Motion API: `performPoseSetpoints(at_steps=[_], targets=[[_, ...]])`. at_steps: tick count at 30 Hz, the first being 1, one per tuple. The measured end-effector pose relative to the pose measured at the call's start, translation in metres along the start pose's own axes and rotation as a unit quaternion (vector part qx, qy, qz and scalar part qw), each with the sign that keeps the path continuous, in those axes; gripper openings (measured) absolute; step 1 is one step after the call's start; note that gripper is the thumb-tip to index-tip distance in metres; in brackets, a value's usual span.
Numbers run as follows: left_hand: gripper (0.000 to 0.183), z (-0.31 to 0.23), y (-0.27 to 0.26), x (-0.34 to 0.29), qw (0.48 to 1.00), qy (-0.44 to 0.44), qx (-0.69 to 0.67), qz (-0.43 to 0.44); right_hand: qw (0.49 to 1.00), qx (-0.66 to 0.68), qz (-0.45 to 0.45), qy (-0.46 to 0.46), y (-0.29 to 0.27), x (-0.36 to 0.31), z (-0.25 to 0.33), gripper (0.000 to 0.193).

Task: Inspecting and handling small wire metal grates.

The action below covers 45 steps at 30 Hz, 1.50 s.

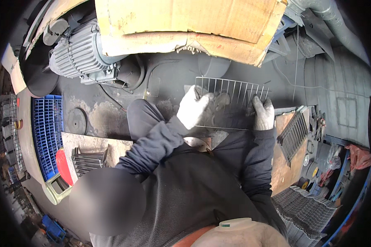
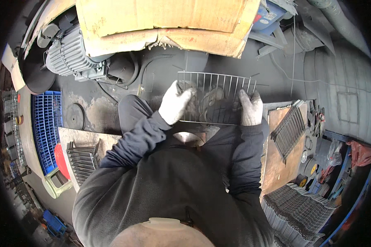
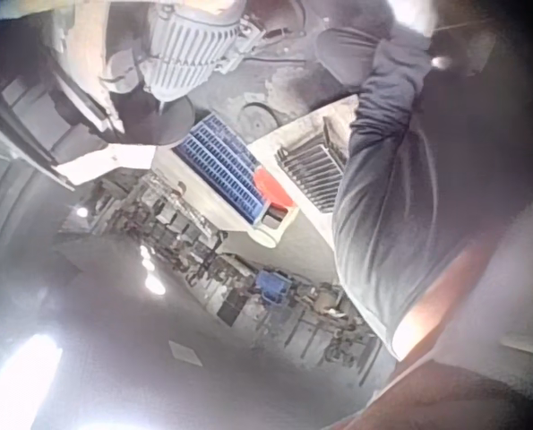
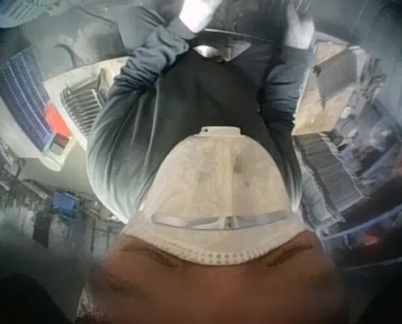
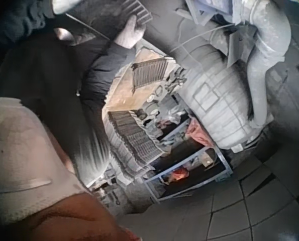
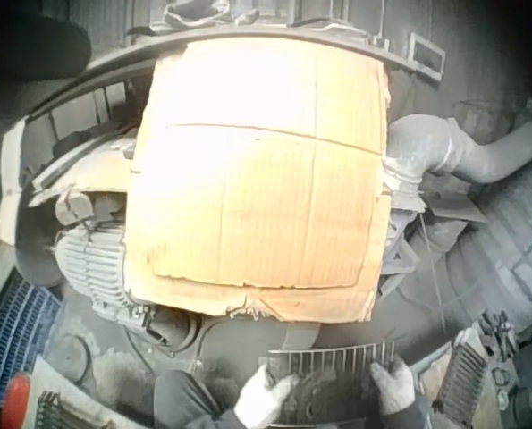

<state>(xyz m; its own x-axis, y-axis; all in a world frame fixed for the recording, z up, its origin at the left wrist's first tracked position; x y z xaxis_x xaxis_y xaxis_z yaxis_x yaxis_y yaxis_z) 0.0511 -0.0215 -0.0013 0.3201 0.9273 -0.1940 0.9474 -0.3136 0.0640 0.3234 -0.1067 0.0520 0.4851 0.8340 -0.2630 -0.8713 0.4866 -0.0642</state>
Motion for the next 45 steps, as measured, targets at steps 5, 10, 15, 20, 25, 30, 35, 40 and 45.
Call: performPoseSetpoints(at_steps=[5,10,15,20,25,30,35,40,45], targets=[[0.022,0.003,-0.011,0.007,1.0,-0.018,-0.026,-0.003,0.996,0.066,-0.022,-0.06,0.017,0.007,-0.034,0.024],[0.018,0.008,-0.017,0.012,0.996,-0.035,-0.078,0.027,0.993,0.066,-0.03,-0.09,0.026,0.011,-0.049,0.026],[0.029,0.006,-0.017,0.012,1.0,0.023,0.015,-0.005,0.991,0.079,-0.032,-0.106,0.028,0.016,-0.038,0.029],[0.016,0.009,-0.082,-0.005,0.993,-0.093,-0.064,-0.031,0.996,0.016,0.022,-0.084,0.103,0.015,-0.051,0.031],[0.041,0.006,-0.044,0.016,0.991,-0.045,0.127,-0.025,0.995,0.043,-0.051,-0.073,0.054,0.013,-0.055,0.029],[0.037,0.018,-0.013,0.02,0.998,0.002,0.056,0.002,0.991,0.107,-0.036,-0.07,0.029,0.012,-0.032,0.021],[0.032,0.019,-0.098,-0.002,0.994,-0.088,0.028,-0.054,0.994,0.019,0.05,-0.094,0.112,0.017,-0.057,0.026],[0.027,-0.019,-0.066,0.007,0.992,-0.036,0.116,-0.031,0.997,0.009,0.011,-0.08,0.083,0.013,-0.051,0.027],[0.032,0.036,0.001,0.024,0.998,0.025,-0.051,0.008,0.994,0.08,-0.031,-0.061,0.016,0.018,-0.03,0.025]])
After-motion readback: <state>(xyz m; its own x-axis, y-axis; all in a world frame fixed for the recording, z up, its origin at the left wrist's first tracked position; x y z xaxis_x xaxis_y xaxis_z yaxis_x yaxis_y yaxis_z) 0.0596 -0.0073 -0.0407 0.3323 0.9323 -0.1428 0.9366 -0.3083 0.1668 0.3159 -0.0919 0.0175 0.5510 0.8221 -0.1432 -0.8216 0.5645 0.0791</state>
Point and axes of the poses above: each hand's wrist, its own x-axis towards the middle knuckle, its own y-axis out of the palm, z = x × y, the point moved 2 cm from there along x, towards the middle knuckle, and after that the axes turned 4 degrees about -y, right-handed, at the moved point
